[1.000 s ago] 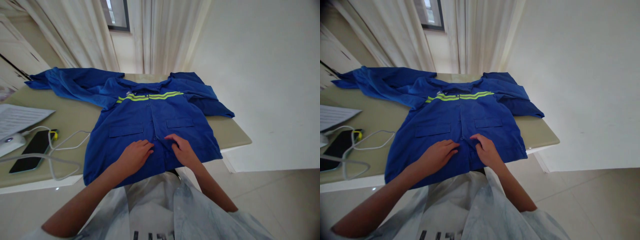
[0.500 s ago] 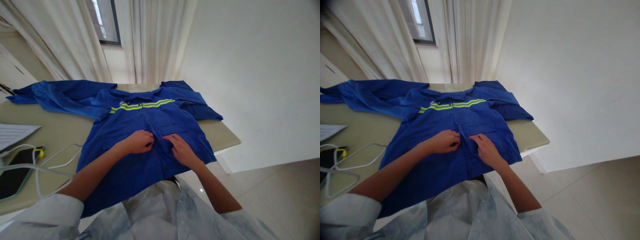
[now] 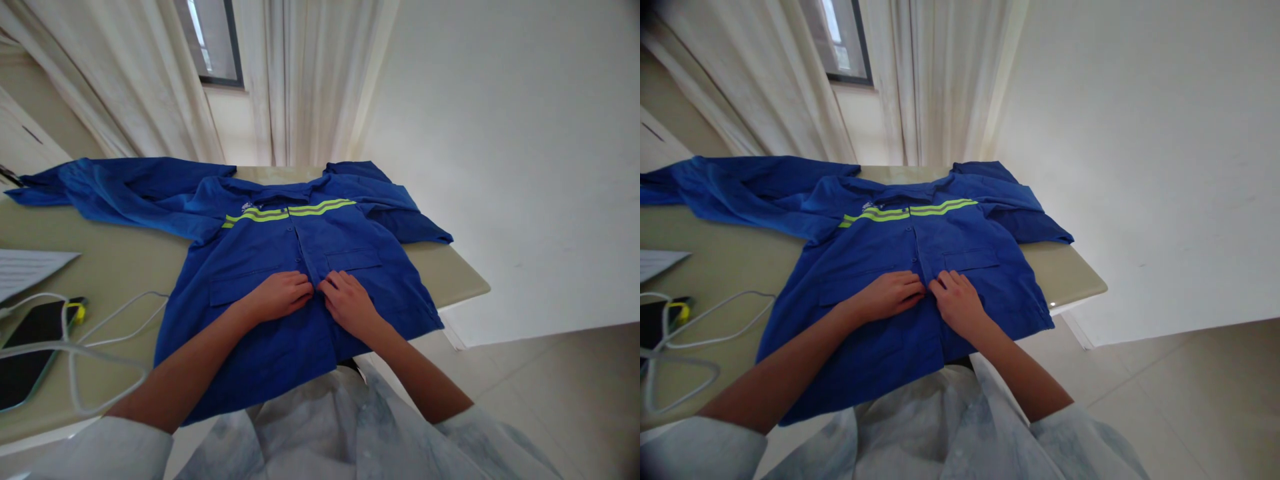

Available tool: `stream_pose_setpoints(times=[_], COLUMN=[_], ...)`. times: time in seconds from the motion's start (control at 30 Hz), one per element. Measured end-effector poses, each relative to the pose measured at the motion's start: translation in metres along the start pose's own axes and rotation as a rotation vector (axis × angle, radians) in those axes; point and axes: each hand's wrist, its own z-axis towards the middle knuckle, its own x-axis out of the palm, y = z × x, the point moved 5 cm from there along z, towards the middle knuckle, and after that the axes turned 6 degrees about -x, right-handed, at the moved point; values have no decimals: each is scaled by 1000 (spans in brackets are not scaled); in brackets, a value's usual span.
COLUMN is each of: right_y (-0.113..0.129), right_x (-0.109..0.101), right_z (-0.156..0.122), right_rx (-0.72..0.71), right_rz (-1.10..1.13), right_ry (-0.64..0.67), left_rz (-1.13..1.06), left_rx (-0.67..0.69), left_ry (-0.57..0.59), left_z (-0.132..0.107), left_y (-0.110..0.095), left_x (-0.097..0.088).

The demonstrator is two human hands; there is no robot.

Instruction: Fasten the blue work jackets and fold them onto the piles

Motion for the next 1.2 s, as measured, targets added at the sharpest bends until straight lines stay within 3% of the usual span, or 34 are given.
stream_pose_setpoints(times=[0.17,0.3,0.47,0.7,0.97,1.2], right_y=[-23,-33,-34,-36,-24,-12], right_x=[7,12,29,35,10,15], right_z=[3,10,13,8,-2,-3], right_rx=[223,292,336,329,228,131], right_rz=[495,909,1083,1074,666,510], right_ry=[-118,-171,-241,-354,-612,-537], left_rz=[-93,-149,-182,-253,-192,-122], left_rx=[-120,-173,-199,-256,-202,-163], left_ry=[-70,-67,-76,-129,-147,-134], left_z=[0,-1,-2,-5,-5,-4], left_y=[0,6,8,11,6,2], left_x=[-8,-8,-5,-7,-7,-7])
